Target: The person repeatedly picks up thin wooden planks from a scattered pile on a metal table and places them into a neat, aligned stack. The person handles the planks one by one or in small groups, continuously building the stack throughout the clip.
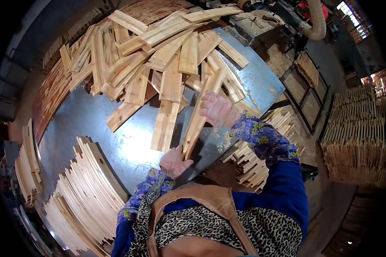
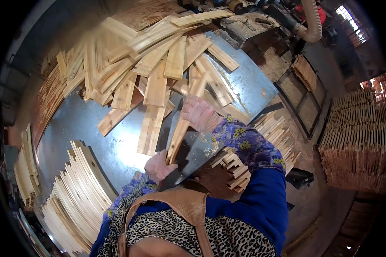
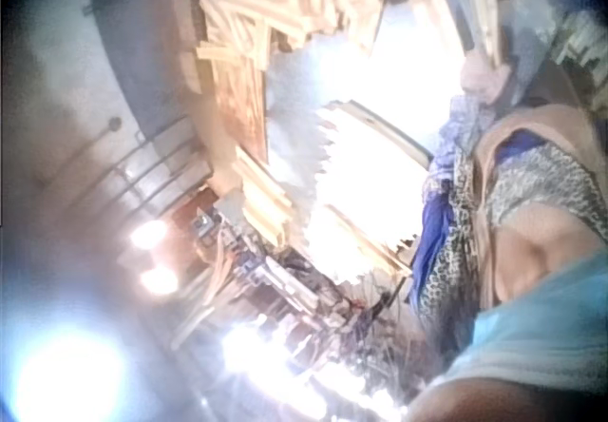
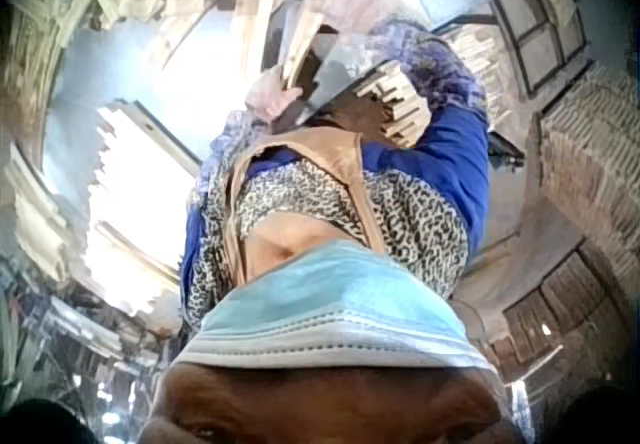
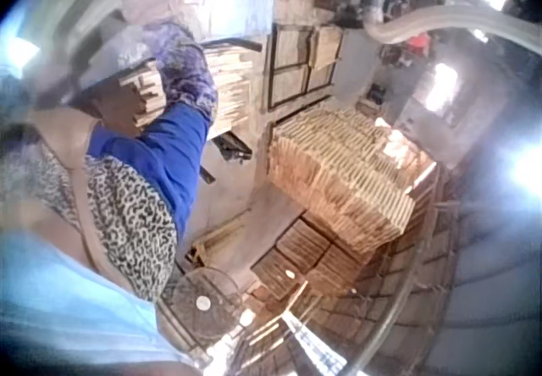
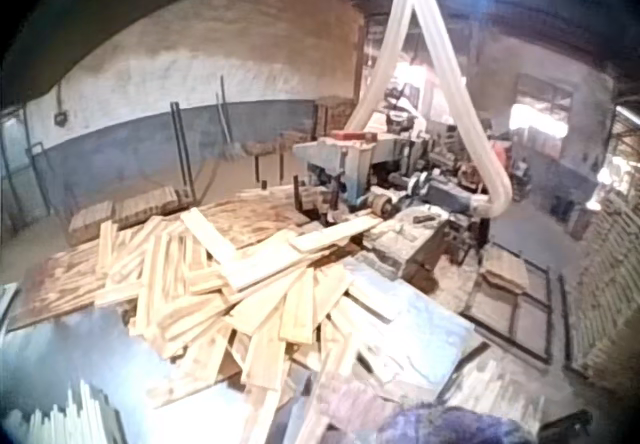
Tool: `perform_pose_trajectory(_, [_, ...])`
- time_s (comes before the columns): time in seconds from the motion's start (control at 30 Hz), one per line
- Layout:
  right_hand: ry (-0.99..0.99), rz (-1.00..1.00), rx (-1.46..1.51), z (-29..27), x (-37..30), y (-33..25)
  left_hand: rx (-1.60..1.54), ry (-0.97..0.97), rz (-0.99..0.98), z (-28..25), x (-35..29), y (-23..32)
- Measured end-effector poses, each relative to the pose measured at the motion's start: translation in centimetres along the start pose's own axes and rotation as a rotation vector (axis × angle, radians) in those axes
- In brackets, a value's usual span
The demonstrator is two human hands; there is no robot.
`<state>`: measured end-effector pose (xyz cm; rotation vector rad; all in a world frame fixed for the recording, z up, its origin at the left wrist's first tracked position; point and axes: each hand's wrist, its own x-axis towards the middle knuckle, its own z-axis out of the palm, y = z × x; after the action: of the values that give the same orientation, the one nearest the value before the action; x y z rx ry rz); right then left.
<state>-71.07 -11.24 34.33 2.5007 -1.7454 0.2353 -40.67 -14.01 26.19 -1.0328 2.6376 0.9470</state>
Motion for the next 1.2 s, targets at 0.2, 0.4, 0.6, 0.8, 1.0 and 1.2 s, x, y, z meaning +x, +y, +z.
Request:
perform_pose_trajectory(0.2, [0.156, 0.814, 0.076, 3.7, 0.1, 12.3, -0.033, 0.244, -0.237, 4.5, -0.8, -0.8])
perform_pose_trajectory(0.4, [-0.082, 1.276, -0.141, 7.7, -0.4, 28.8, -0.025, 0.232, -0.33, 4.2, -0.9, -0.5])
perform_pose_trajectory(0.6, [-0.2, 1.327, 0.002, 7.5, 1.6, 31.9, -0.078, 0.162, -0.417, 4.5, -0.8, -1.5])
perform_pose_trajectory(0.8, [-0.263, 1.367, 0.048, 4.7, -6.7, 23.5, -0.083, 0.134, -0.413, 5.5, -0.9, -2.5])
perform_pose_trajectory(1.0, [-0.077, 1.593, 0.304, 0.8, -18.2, 7.6, -0.254, 0.29, -0.171, 4.7, -1.2, -3.1])
perform_pose_trajectory(1.2, [0.059, 1.759, 0.178, -5.8, -22.4, -3.7, -0.589, 0.145, 0.0, 1.5, -4.1, -4.6])
